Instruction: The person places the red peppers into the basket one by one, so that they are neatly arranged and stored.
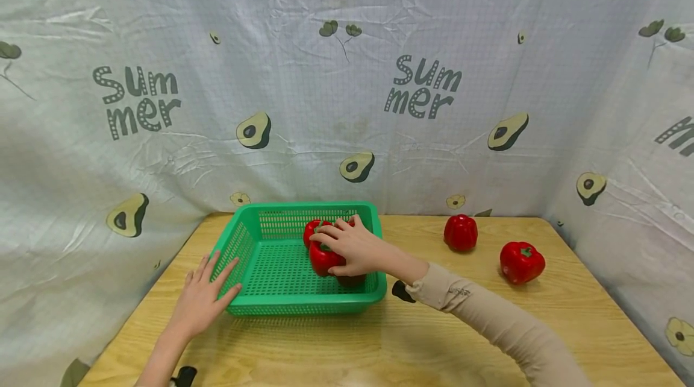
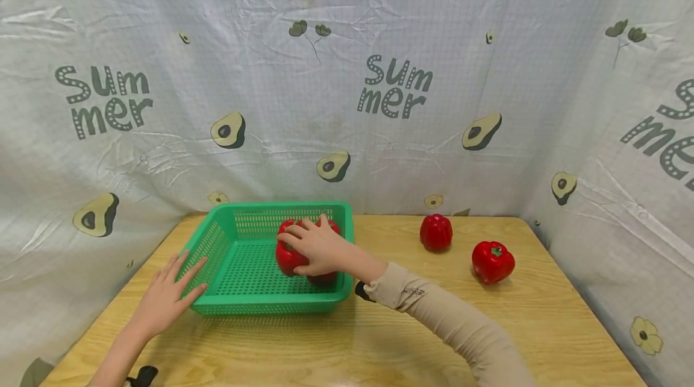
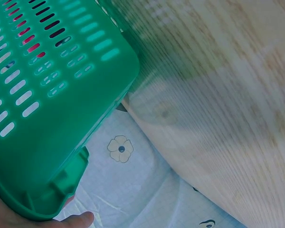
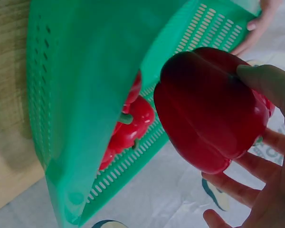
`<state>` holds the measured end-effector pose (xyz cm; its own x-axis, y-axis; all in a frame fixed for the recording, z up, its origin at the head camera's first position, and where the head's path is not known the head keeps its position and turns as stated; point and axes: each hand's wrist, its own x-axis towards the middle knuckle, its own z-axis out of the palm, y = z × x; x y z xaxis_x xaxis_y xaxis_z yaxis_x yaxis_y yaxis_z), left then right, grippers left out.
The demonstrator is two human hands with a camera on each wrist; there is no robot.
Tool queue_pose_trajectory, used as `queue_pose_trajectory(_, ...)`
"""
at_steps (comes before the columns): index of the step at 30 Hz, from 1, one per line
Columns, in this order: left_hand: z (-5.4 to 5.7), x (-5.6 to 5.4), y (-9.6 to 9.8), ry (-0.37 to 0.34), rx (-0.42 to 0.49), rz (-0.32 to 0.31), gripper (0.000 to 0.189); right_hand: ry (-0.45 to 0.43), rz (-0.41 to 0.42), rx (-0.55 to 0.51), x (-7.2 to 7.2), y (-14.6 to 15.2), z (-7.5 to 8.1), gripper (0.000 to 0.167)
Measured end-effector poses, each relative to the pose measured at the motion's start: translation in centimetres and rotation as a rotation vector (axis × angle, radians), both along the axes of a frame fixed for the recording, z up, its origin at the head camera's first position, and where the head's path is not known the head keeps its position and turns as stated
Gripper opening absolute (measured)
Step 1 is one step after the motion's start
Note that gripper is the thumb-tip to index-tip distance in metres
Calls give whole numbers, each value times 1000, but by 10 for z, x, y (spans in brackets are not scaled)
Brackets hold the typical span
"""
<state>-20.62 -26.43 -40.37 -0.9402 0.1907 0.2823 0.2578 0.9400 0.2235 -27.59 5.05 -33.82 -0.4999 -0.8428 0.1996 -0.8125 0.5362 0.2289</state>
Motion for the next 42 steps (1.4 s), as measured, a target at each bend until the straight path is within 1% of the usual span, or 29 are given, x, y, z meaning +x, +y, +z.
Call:
queue_pose_trajectory(5,0,1,-1,2,-2,-3,56,-52,19,10,-5,-4,-4,63)
queue_pose_trajectory(12,1,2,-2,9,-2,-4,55,-31,10,79,-10,-17,-6,52)
queue_pose_trajectory(16,0,1,-2,3,-6,0,56,-41,-3,110,-11,-24,-4,47)
queue_pose_trajectory(23,1,0,-2,-18,-1,15,56,-71,-49,168,-12,-32,0,50)
queue_pose_trajectory(33,0,0,0,-17,-2,14,56,-164,-122,212,-18,-43,-3,51)
queue_pose_trajectory(39,0,-1,1,-12,6,6,56,-185,-138,219,-23,-45,-6,51)
queue_pose_trajectory(42,0,-1,2,-15,3,5,56,-177,-155,231,-25,-46,-8,52)
